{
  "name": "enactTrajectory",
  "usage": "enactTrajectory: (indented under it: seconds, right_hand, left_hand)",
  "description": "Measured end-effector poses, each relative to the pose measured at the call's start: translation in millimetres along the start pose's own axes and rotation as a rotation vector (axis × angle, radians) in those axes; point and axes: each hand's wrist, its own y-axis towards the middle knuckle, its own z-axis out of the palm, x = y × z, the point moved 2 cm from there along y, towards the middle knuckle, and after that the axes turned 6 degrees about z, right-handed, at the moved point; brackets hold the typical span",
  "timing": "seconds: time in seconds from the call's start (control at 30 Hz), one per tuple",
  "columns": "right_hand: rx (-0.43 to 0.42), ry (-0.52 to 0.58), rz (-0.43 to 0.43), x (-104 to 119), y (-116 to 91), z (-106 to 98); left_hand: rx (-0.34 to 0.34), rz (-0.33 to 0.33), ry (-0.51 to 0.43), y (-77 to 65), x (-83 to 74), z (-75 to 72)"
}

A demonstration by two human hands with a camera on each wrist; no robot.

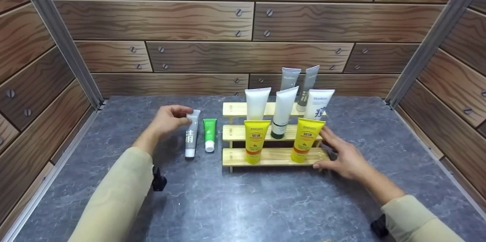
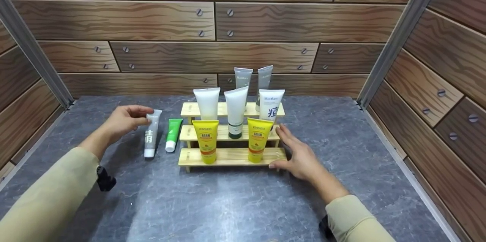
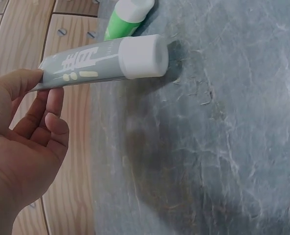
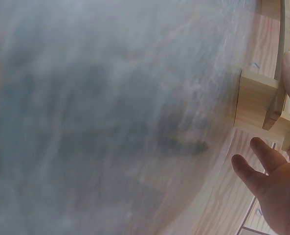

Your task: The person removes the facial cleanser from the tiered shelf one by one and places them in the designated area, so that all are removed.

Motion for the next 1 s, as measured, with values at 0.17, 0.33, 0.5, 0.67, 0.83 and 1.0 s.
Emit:
enactTrajectory:
  seconds: [0.17,0.33,0.5,0.67,0.83,1.0]
  right_hand:
    - [-0.002,0.003,-0.015,0,0,1]
    - [-0.001,-0.001,-0.012,-1,0,0]
    - [-0.005,-0.005,-0.008,-1,0,0]
    - [-0.005,-0.004,0.000,-1,0,-1]
    - [-0.001,-0.006,0.000,-1,0,-1]
    - [-0.001,-0.005,0.003,-1,0,0]
  left_hand:
    - [0.004,0.006,-0.010,0.8,9.6,8.3]
    - [0.013,0.009,0.005,1.0,16.1,13.8]
    - [0.003,-0.003,0.002,1.8,20.4,18.2]
    - [-0.028,-0.015,-0.020,1.9,24.2,22.9]
    - [-0.041,-0.053,-0.031,0.4,26.3,28.7]
    - [-0.017,-0.068,-0.024,-1.1,26.6,35.1]
